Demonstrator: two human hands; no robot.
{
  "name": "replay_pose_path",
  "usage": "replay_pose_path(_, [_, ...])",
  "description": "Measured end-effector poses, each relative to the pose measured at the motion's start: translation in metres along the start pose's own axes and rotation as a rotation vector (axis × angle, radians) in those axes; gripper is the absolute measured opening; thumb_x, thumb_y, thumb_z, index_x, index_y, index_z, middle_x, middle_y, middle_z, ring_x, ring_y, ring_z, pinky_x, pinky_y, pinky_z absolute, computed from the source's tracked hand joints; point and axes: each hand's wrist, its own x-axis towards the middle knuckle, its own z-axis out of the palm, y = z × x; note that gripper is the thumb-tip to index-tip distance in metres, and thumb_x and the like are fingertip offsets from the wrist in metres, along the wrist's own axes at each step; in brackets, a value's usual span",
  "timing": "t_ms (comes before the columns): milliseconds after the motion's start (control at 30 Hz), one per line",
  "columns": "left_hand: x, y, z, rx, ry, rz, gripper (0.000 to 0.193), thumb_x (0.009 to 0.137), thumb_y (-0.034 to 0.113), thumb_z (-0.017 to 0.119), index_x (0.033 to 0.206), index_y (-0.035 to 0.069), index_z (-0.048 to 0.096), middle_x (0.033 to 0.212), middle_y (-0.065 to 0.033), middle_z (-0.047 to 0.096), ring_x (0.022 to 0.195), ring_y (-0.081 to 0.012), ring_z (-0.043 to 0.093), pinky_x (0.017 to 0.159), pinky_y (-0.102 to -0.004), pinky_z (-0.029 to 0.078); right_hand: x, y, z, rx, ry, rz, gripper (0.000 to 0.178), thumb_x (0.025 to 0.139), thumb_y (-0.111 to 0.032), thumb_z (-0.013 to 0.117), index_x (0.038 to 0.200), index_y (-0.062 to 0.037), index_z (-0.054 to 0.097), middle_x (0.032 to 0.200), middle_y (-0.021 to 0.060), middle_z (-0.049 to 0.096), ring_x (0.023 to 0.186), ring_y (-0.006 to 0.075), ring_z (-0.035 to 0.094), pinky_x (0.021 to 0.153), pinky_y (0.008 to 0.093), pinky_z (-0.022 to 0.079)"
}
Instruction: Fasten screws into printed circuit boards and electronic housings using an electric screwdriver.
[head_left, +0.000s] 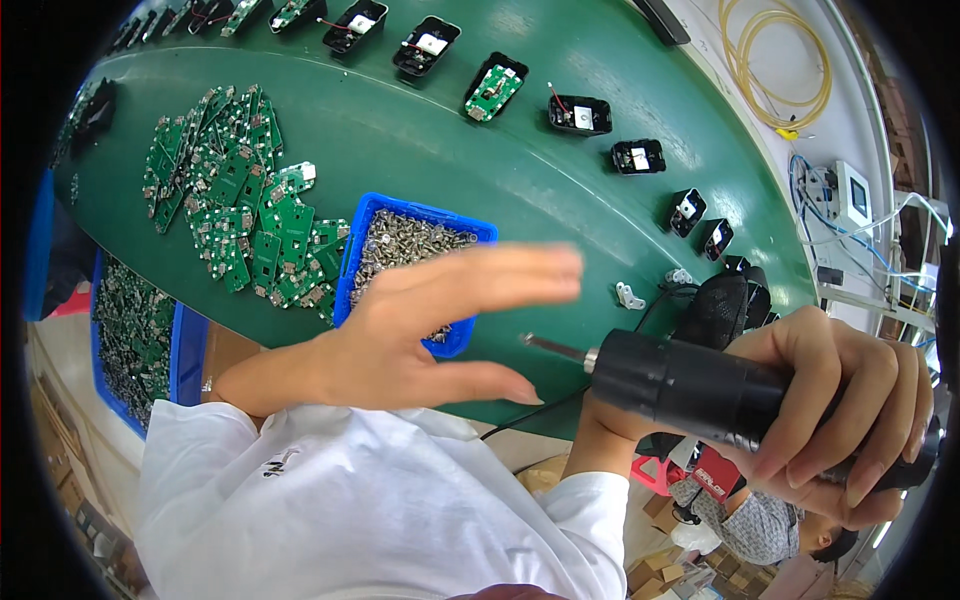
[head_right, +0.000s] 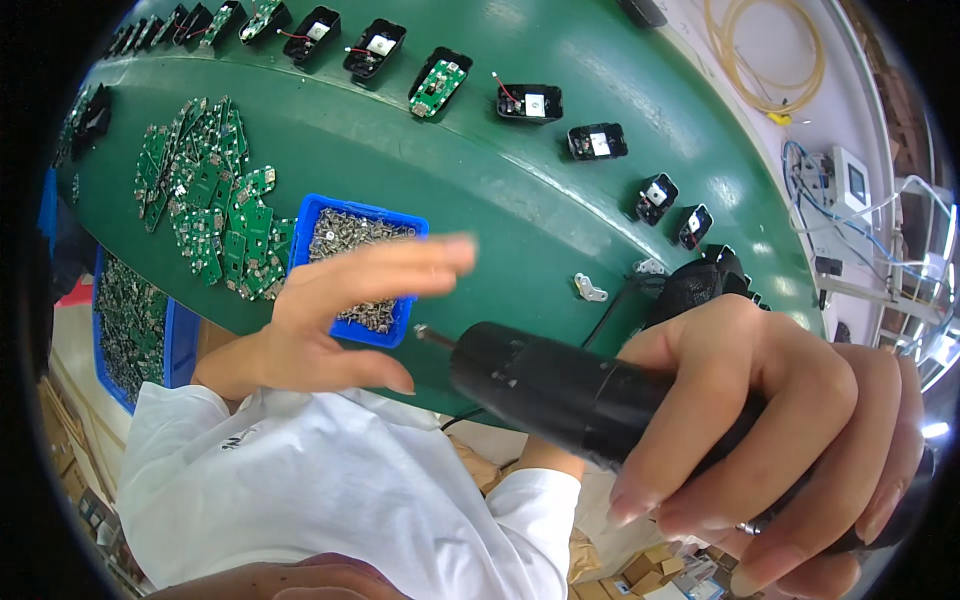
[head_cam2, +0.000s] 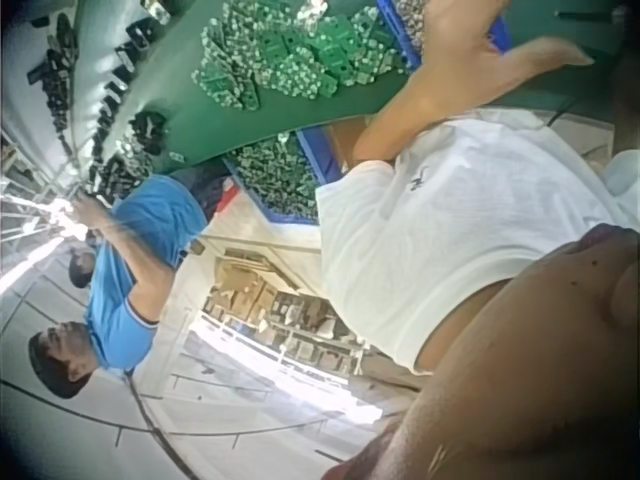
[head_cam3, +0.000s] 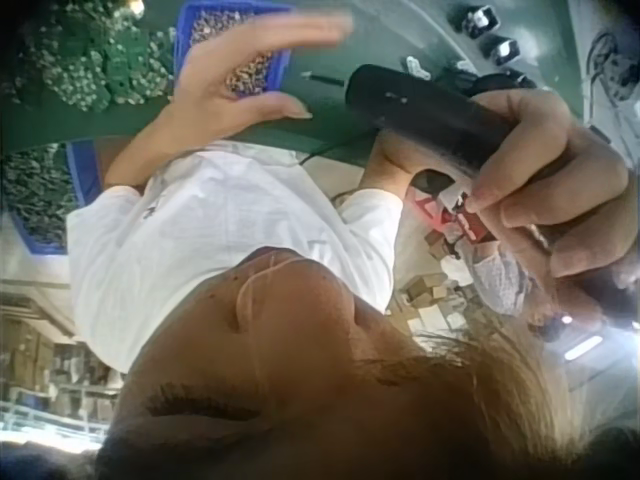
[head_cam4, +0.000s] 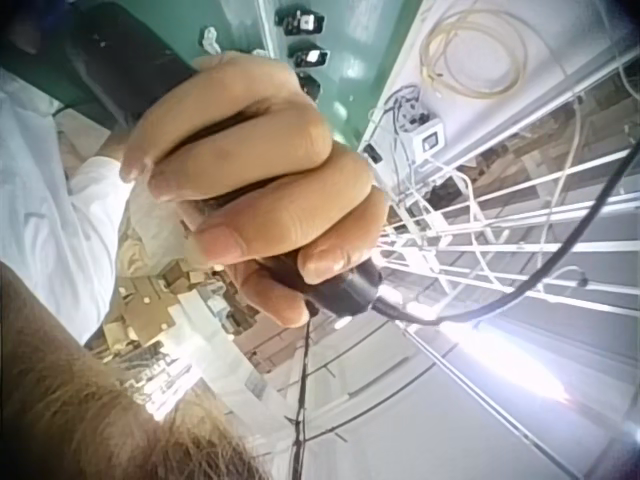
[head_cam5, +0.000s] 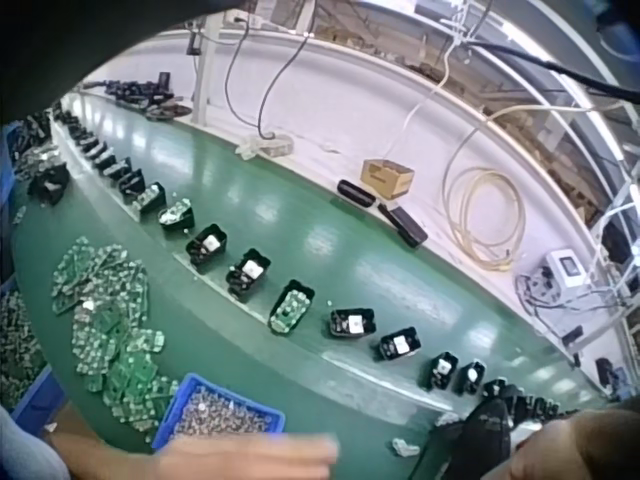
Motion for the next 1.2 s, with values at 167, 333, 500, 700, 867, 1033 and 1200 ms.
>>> replay_pose_path(167, [0.004, -0.005, -0.017, 0.550, 0.024, 0.145, 0.030, 0.078, 0.007, 0.076, 0.106, -0.001, 0.068, 0.140, -0.0187, 0.057, 0.133, -0.0355, 0.052, 0.113, -0.0494, 0.042, 0.006, -0.019, -0.014, -0.331, 0.047, -0.073, 0.032, 0.082, -0.038, 0.070, 0.092, -0.0097, 0.059, 0.076, 0.0010, 0.064, 0.051, 0.0116, 0.055, 0.039, 0.0280, 0.049])
replay_pose_path(333, [-0.011, -0.015, -0.027, 1.026, -0.115, 0.069, 0.023, 0.076, 0.011, 0.076, 0.092, 0.002, 0.065, 0.148, -0.0167, 0.049, 0.140, -0.0354, 0.045, 0.117, -0.0504, 0.036, 0.020, -0.037, -0.089, -0.828, 0.222, -0.210, 0.058, 0.090, -0.065, 0.043, 0.089, -0.0103, 0.062, 0.073, 0.0037, 0.062, 0.049, 0.0143, 0.053, 0.042, 0.0261, 0.043])
replay_pose_path(500, [-0.011, -0.022, -0.026, 1.133, -0.147, 0.128, 0.019, 0.076, 0.009, 0.075, 0.082, 0.002, 0.058, 0.147, -0.0159, 0.050, 0.138, -0.0346, 0.047, 0.117, -0.0496, 0.037, 0.027, -0.012, -0.164, -1.064, 0.545, -0.241, 0.030, 0.095, -0.036, 0.056, 0.086, -0.0080, 0.061, 0.066, 0.0061, 0.063, 0.044, 0.0148, 0.052, 0.039, 0.0271, 0.043])
replay_pose_path(700, [-0.010, -0.023, -0.025, 1.117, -0.109, 0.118, 0.019, 0.078, 0.008, 0.072, 0.077, 0.003, 0.054, 0.144, -0.0151, 0.053, 0.137, -0.0322, 0.049, 0.116, -0.0478, 0.038, 0.023, 0.017, -0.190, -1.083, 0.721, -0.206, 0.022, 0.091, -0.026, 0.062, 0.084, -0.0059, 0.058, 0.064, 0.0065, 0.062, 0.043, 0.0144, 0.051, 0.038, 0.0264, 0.042])
replay_pose_path(867, [-0.008, -0.024, -0.025, 1.077, -0.085, 0.117, 0.018, 0.078, 0.007, 0.072, 0.078, 0.003, 0.054, 0.142, -0.0141, 0.055, 0.135, -0.0319, 0.050, 0.115, -0.0481, 0.039, 0.020, 0.019, -0.200, -1.097, 0.762, -0.171, 0.023, 0.089, -0.028, 0.062, 0.084, -0.0060, 0.056, 0.066, 0.0075, 0.062, 0.044, 0.0145, 0.050, 0.039, 0.0265, 0.041])
replay_pose_path(1033, [-0.008, -0.025, -0.026, 1.039, -0.067, 0.122, 0.018, 0.079, 0.007, 0.073, 0.080, 0.003, 0.055, 0.140, -0.0135, 0.057, 0.134, -0.0318, 0.052, 0.114, -0.0482, 0.041, 0.017, 0.019, -0.205, -1.081, 0.770, -0.159, 0.023, 0.090, -0.028, 0.061, 0.085, -0.0059, 0.056, 0.066, 0.0080, 0.062, 0.044, 0.0148, 0.050, 0.039, 0.0266, 0.041])
replay_pose_path(1200, [-0.008, -0.023, -0.027, 1.018, -0.068, 0.117, 0.017, 0.079, 0.007, 0.073, 0.081, 0.003, 0.056, 0.140, -0.0134, 0.057, 0.133, -0.0320, 0.053, 0.114, -0.0484, 0.041, 0.011, 0.023, -0.204, -1.074, 0.733, -0.146, 0.023, 0.090, -0.028, 0.060, 0.085, -0.0060, 0.056, 0.066, 0.0088, 0.061, 0.044, 0.0152, 0.050, 0.039, 0.0268, 0.042])
